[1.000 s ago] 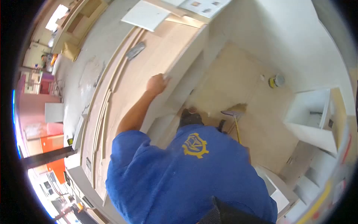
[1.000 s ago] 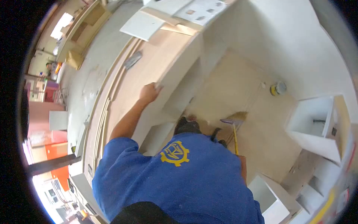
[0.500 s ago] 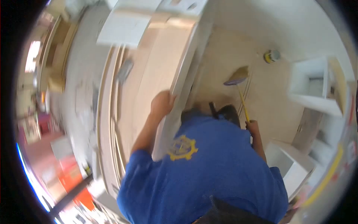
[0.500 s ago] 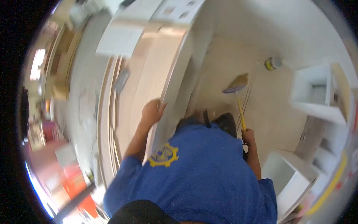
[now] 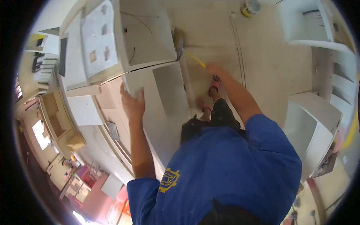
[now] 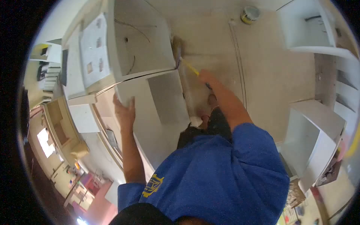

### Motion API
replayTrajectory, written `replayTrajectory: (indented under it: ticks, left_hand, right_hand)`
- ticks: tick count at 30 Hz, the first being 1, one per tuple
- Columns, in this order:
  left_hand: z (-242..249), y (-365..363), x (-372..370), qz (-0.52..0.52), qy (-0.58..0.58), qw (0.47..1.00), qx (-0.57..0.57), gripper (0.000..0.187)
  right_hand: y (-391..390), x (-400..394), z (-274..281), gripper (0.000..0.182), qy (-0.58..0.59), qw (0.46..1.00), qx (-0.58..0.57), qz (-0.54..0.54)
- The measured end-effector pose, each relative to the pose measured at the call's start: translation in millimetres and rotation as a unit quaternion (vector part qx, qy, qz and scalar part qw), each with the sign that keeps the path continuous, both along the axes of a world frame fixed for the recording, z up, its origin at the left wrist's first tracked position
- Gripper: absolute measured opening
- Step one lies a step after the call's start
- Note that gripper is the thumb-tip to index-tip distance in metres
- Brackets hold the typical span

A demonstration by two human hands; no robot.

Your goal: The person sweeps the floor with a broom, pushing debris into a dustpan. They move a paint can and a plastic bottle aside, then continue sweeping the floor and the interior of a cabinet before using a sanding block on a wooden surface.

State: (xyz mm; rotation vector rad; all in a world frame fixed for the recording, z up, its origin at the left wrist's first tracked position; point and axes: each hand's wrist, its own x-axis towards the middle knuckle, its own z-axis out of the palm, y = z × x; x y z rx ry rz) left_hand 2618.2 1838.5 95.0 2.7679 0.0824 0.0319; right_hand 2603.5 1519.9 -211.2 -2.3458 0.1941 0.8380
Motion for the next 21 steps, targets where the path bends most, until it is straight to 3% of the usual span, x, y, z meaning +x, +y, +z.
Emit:
replayTrajectory:
  ticks: [1,3,4,6,7,10,13,15,16,17,19,21]
  left_hand:
    - [-1.7,-5.8,4.7,0.035,0.025,0.999,0.015,0.068]
    - [-6.2,-11.6,11.3,0.053,0.046,0.997,0.038,0.067]
    - [-7.9,-12.4,14.5,0.064,0.054,0.995,0.044,0.066]
    - [-4.3,-10.2,13.4,0.081,0.066,0.994,0.044,0.065]
    - [-6.5,-13.9,16.0,0.089,0.066,0.993,0.040,0.064]
    - [-19.7,-6.2,17.2,0.090,0.053,0.994,0.004,0.063]
    - [-23.3,-3.2,17.3,0.114,0.060,0.991,0.026,0.062]
    - [-16.4,-7.0,14.4,0.132,0.083,0.985,0.070,0.060]
    - [-23.8,-6.3,19.8,0.123,0.072,0.986,0.085,0.060]
    - [-23.0,-3.7,16.6,0.120,0.062,0.985,0.109,0.059]
    - [-21.4,-7.1,17.1,0.143,0.083,0.981,0.099,0.058]
    - [-13.7,-2.6,21.5,0.141,0.094,0.982,0.088,0.057]
  right_hand:
    - [5.0,10.1,-58.8,0.033,0.043,0.999,0.005,-0.005]
    - [-32.8,20.6,-34.8,0.028,0.187,0.977,0.070,-0.076]
    - [-57.9,21.9,-22.3,0.031,0.193,0.980,0.043,0.002]
    - [-99.7,-25.3,-5.4,0.033,0.080,0.994,0.032,-0.066]
    - [-122.3,-51.2,-7.5,0.032,0.033,0.999,-0.039,0.004]
    - [-133.0,-59.8,90.6,0.036,0.103,0.991,-0.067,-0.055]
    - [-126.6,-8.3,140.4,0.043,0.161,0.981,0.000,-0.108]
    - [-110.7,35.8,120.3,0.044,0.161,0.979,0.061,-0.110]
    - [-88.0,82.1,57.5,0.038,0.061,0.995,0.063,-0.048]
    - [-72.2,108.8,16.6,0.035,0.000,0.991,0.114,-0.064]
    - [-54.0,181.6,-36.2,0.037,0.111,0.990,0.091,0.007]
    - [-56.3,192.5,-41.8,0.035,0.177,0.980,0.087,0.003]
